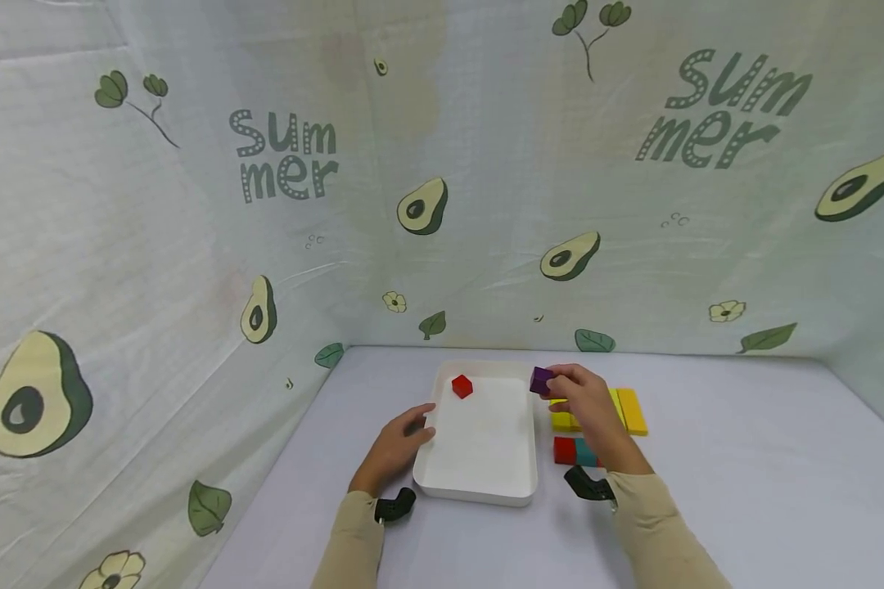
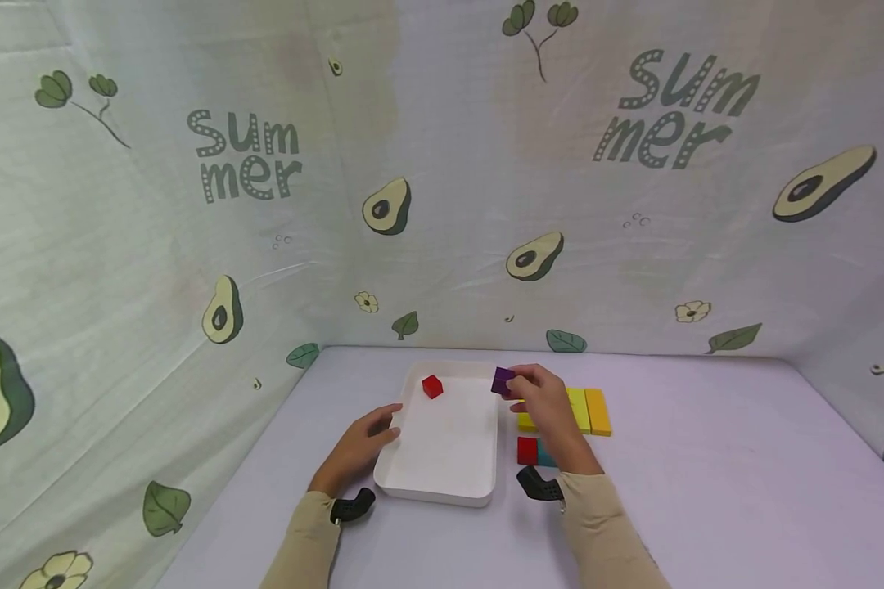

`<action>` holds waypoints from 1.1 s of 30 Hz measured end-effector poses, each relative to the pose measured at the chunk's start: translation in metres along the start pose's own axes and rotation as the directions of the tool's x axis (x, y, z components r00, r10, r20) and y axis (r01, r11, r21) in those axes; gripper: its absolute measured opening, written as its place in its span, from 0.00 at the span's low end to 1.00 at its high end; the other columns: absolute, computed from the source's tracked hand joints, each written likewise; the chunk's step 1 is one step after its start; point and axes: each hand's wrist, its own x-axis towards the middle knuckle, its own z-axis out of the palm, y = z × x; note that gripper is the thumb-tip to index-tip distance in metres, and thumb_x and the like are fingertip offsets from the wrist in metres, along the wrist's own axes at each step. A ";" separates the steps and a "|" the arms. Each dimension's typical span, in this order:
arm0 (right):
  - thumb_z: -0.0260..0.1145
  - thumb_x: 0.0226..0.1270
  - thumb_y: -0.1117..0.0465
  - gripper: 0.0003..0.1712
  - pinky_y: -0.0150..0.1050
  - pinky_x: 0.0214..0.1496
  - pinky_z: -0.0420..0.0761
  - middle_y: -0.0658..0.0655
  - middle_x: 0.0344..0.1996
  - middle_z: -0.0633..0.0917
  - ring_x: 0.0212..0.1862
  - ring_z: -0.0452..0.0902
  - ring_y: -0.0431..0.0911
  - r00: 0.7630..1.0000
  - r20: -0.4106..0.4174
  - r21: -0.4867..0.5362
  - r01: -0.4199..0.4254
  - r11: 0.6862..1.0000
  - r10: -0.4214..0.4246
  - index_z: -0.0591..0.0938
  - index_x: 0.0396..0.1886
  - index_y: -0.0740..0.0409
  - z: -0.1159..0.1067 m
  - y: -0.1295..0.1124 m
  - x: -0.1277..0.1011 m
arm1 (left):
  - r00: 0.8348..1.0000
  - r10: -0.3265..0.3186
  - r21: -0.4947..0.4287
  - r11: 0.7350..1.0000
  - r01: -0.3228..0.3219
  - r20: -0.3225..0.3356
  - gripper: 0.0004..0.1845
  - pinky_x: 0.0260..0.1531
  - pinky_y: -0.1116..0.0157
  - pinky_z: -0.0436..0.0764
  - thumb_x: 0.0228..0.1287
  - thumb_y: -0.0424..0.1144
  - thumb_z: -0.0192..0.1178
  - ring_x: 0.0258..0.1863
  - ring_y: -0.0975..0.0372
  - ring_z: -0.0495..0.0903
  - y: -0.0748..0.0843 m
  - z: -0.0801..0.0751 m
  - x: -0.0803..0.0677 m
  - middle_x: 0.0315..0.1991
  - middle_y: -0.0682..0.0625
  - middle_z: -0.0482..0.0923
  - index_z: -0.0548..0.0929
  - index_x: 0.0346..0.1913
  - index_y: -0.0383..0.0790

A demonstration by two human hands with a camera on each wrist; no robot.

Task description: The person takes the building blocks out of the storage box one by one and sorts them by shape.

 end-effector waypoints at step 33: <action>0.55 0.77 0.53 0.26 0.40 0.55 0.82 0.67 0.62 0.74 0.56 0.76 0.58 1.000 0.004 -0.159 0.004 0.987 -0.003 0.71 0.67 0.64 -0.038 0.011 -0.025 | 1.000 0.006 0.011 1.000 -0.006 -0.005 0.25 0.67 0.36 0.60 0.67 0.57 0.62 0.70 0.47 0.65 -0.003 0.001 0.002 0.65 0.46 0.74 0.76 0.67 0.67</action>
